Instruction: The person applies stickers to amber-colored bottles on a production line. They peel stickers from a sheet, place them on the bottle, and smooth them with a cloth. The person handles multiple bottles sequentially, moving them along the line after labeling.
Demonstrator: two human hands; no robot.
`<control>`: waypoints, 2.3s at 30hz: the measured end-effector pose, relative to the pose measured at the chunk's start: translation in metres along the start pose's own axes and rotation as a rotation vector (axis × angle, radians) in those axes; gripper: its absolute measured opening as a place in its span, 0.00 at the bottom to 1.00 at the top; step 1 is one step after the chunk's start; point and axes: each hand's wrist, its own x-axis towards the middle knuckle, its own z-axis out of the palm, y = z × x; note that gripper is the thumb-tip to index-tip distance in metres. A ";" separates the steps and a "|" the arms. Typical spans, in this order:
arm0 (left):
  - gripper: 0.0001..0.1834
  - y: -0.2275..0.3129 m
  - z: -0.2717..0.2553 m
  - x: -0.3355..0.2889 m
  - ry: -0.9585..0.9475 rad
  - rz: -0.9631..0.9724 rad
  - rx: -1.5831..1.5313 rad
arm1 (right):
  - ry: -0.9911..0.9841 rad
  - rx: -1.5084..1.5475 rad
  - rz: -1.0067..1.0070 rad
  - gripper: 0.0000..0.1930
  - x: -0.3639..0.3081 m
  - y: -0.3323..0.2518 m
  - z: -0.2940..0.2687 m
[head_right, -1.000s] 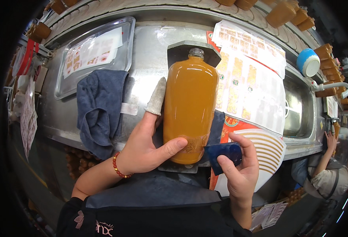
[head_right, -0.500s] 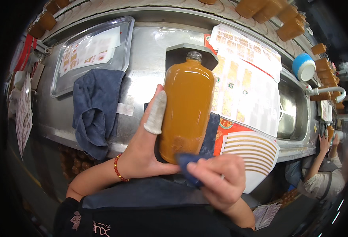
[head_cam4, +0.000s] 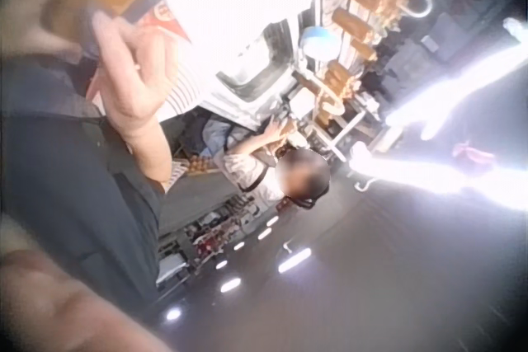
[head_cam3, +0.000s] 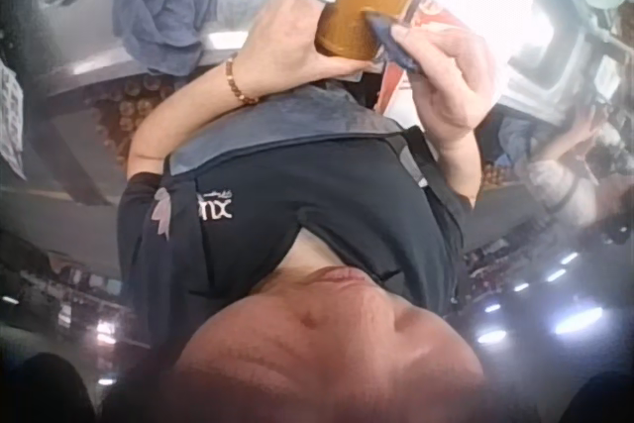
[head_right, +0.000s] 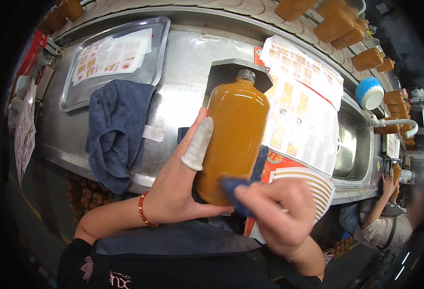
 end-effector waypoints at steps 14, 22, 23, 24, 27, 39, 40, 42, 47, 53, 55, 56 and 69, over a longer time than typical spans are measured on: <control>0.52 -0.010 -0.007 -0.001 -0.031 0.038 0.022 | -0.111 0.170 -0.047 0.20 0.002 0.009 -0.008; 0.73 -0.027 -0.017 0.000 -0.126 0.054 -0.021 | -0.128 0.345 0.183 0.24 -0.007 0.025 -0.001; 0.76 -0.031 -0.016 -0.003 -0.133 0.059 -0.014 | -0.016 0.369 0.270 0.25 -0.007 0.031 0.001; 0.80 -0.032 -0.015 -0.004 -0.139 0.065 -0.007 | 0.071 0.240 0.219 0.23 -0.008 0.031 0.002; 0.78 -0.028 -0.016 -0.002 -0.128 0.071 -0.011 | 0.019 0.078 -0.027 0.17 -0.021 0.020 0.005; 0.62 -0.012 -0.003 0.001 -0.040 0.151 0.131 | 0.044 0.230 -0.028 0.19 -0.013 0.003 0.008; 0.66 -0.014 -0.003 -0.002 -0.035 0.151 0.134 | 0.096 0.213 0.073 0.19 -0.012 0.015 0.011; 0.68 -0.020 -0.003 -0.002 -0.036 0.163 0.105 | 0.094 0.106 0.102 0.19 -0.014 0.028 0.006; 0.65 -0.023 0.001 -0.005 0.008 0.153 0.047 | -0.085 0.226 -0.051 0.23 -0.004 0.012 0.004; 0.69 -0.020 0.001 -0.003 -0.025 0.144 0.060 | -0.015 -0.059 -0.102 0.24 0.002 0.011 -0.002; 0.69 -0.021 0.000 -0.004 -0.038 0.148 0.090 | -0.070 0.034 -0.143 0.25 0.000 0.002 0.003; 0.69 -0.022 0.000 -0.004 -0.046 0.153 0.105 | -0.105 0.101 -0.208 0.27 0.001 -0.007 0.007; 0.66 -0.025 0.000 -0.003 0.013 0.160 0.012 | -0.060 0.133 -0.116 0.22 0.010 -0.003 0.003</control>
